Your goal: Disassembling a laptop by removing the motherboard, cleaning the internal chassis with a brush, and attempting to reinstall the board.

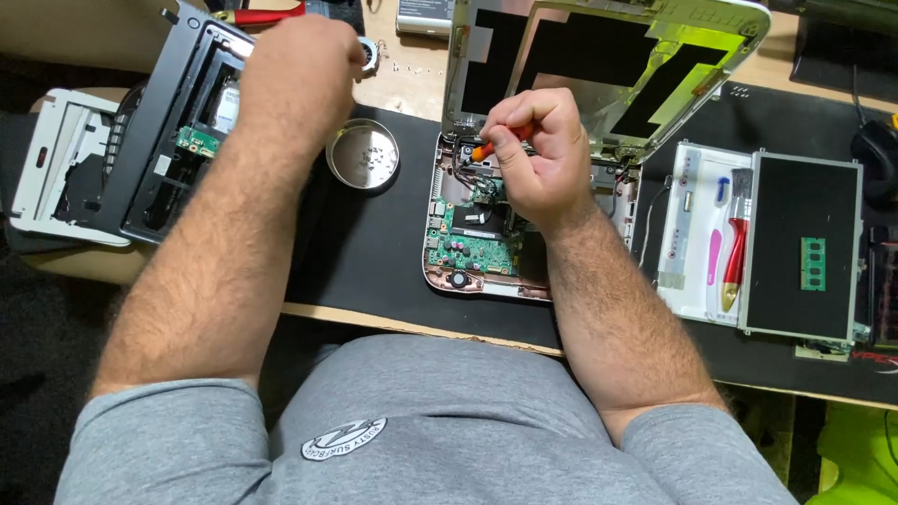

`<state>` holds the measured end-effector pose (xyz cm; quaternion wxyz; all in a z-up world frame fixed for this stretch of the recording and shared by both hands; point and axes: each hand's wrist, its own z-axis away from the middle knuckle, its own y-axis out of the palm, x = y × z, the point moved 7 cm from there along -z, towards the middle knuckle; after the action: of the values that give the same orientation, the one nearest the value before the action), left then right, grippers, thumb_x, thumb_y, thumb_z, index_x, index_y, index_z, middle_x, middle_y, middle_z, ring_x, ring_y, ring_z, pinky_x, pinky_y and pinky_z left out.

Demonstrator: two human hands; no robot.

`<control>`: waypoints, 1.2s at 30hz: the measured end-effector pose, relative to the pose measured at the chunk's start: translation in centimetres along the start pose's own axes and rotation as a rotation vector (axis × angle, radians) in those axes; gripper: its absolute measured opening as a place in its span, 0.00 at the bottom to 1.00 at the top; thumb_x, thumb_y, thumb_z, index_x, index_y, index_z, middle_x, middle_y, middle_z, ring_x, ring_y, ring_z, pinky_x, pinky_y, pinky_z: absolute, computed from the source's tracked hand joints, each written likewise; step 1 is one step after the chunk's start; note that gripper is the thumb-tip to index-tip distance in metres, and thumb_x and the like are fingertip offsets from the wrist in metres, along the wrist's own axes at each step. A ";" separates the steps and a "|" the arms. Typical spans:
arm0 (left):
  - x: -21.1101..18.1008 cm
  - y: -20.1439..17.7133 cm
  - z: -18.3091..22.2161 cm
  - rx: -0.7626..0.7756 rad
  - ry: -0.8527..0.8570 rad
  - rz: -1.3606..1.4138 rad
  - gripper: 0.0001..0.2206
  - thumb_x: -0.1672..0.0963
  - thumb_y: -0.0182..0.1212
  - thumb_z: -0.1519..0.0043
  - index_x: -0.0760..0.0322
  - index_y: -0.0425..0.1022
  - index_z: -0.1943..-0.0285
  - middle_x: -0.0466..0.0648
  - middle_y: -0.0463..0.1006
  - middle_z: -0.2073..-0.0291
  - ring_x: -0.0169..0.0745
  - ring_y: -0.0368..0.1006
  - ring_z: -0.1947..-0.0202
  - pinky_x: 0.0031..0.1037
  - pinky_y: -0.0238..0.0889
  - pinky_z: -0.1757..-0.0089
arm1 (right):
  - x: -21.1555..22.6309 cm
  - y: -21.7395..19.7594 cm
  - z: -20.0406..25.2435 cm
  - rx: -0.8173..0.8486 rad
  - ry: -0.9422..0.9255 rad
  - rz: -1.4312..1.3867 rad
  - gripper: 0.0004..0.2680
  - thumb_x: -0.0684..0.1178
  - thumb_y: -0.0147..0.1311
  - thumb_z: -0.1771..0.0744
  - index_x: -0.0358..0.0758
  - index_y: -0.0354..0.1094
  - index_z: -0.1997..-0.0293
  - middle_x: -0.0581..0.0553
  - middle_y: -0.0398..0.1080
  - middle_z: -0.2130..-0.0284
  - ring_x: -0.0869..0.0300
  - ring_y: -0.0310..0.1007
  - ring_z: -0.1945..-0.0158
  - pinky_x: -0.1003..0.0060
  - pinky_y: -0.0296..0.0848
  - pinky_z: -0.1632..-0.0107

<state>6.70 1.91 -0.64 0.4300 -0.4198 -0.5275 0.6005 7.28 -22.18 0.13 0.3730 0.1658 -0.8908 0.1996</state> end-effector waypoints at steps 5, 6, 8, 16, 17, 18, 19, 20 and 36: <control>2.8 -0.8 1.5 -0.160 0.018 0.033 0.07 0.59 0.62 0.34 0.56 0.85 0.53 0.49 0.83 0.59 0.54 0.78 0.60 0.47 0.75 0.60 | -0.2 -0.1 0.0 -0.006 -0.019 0.024 0.06 0.34 0.49 0.31 0.36 0.55 0.56 0.37 0.69 0.66 0.53 0.74 0.61 0.63 0.78 0.59; 3.2 -1.0 1.9 -0.189 0.025 0.017 0.05 0.56 0.64 0.31 0.56 0.86 0.54 0.47 0.84 0.59 0.53 0.79 0.60 0.47 0.75 0.62 | -0.2 -0.1 0.1 -0.009 -0.029 0.040 0.06 0.34 0.49 0.31 0.37 0.54 0.56 0.38 0.70 0.66 0.53 0.74 0.62 0.63 0.78 0.60; 2.8 -0.8 3.3 -0.126 0.017 -0.051 0.08 0.55 0.60 0.32 0.56 0.85 0.57 0.48 0.83 0.64 0.55 0.79 0.65 0.46 0.75 0.65 | -0.1 0.0 0.1 -0.003 -0.029 0.036 0.06 0.35 0.49 0.30 0.37 0.54 0.56 0.38 0.70 0.66 0.53 0.74 0.62 0.63 0.78 0.60; -0.4 1.6 6.8 0.242 0.012 -0.127 0.13 0.48 0.65 0.35 0.57 0.81 0.55 0.45 0.78 0.60 0.42 0.75 0.58 0.41 0.75 0.55 | 0.0 0.2 0.1 0.009 -0.041 0.042 0.06 0.35 0.49 0.30 0.36 0.55 0.55 0.38 0.70 0.66 0.53 0.75 0.61 0.62 0.78 0.59; -0.4 1.8 6.8 0.262 0.003 -0.147 0.12 0.49 0.62 0.34 0.60 0.80 0.54 0.46 0.77 0.61 0.45 0.75 0.59 0.42 0.76 0.58 | 0.1 0.2 0.2 0.005 -0.043 0.030 0.05 0.36 0.49 0.30 0.36 0.55 0.55 0.38 0.70 0.65 0.53 0.75 0.61 0.62 0.77 0.58; -0.4 2.0 6.8 0.283 -0.005 -0.167 0.12 0.51 0.59 0.32 0.63 0.80 0.52 0.48 0.75 0.61 0.47 0.75 0.60 0.43 0.77 0.60 | 0.2 0.1 0.2 0.001 -0.045 0.019 0.05 0.36 0.49 0.30 0.36 0.55 0.55 0.38 0.70 0.65 0.53 0.75 0.61 0.63 0.77 0.58; -0.4 2.2 7.1 0.282 -0.002 -0.167 0.12 0.51 0.59 0.32 0.63 0.80 0.52 0.48 0.75 0.61 0.47 0.75 0.60 0.43 0.77 0.60 | 0.3 0.0 0.1 -0.001 -0.045 0.021 0.05 0.36 0.49 0.30 0.36 0.55 0.55 0.38 0.70 0.65 0.53 0.75 0.61 0.63 0.77 0.58; -0.6 2.0 7.5 0.238 0.016 -0.161 0.11 0.52 0.57 0.31 0.62 0.79 0.52 0.48 0.76 0.61 0.46 0.75 0.61 0.42 0.77 0.61 | 0.8 -0.3 0.1 -0.006 -0.075 -0.044 0.05 0.34 0.46 0.30 0.36 0.54 0.55 0.37 0.68 0.66 0.54 0.73 0.65 0.66 0.76 0.64; -7.0 9.7 18.6 -0.371 0.631 0.479 0.13 0.51 0.70 0.45 0.52 0.77 0.54 0.45 0.73 0.49 0.49 0.67 0.43 0.37 0.63 0.47 | 2.6 -4.4 10.2 0.461 0.508 0.624 0.08 0.45 0.61 0.37 0.43 0.76 0.55 0.41 0.75 0.64 0.46 0.77 0.61 0.53 0.75 0.56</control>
<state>-9.91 -10.64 -8.24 0.3362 -0.7634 -0.3568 0.4207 1.41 -31.24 -3.54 0.4549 -0.0855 -0.7109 0.5295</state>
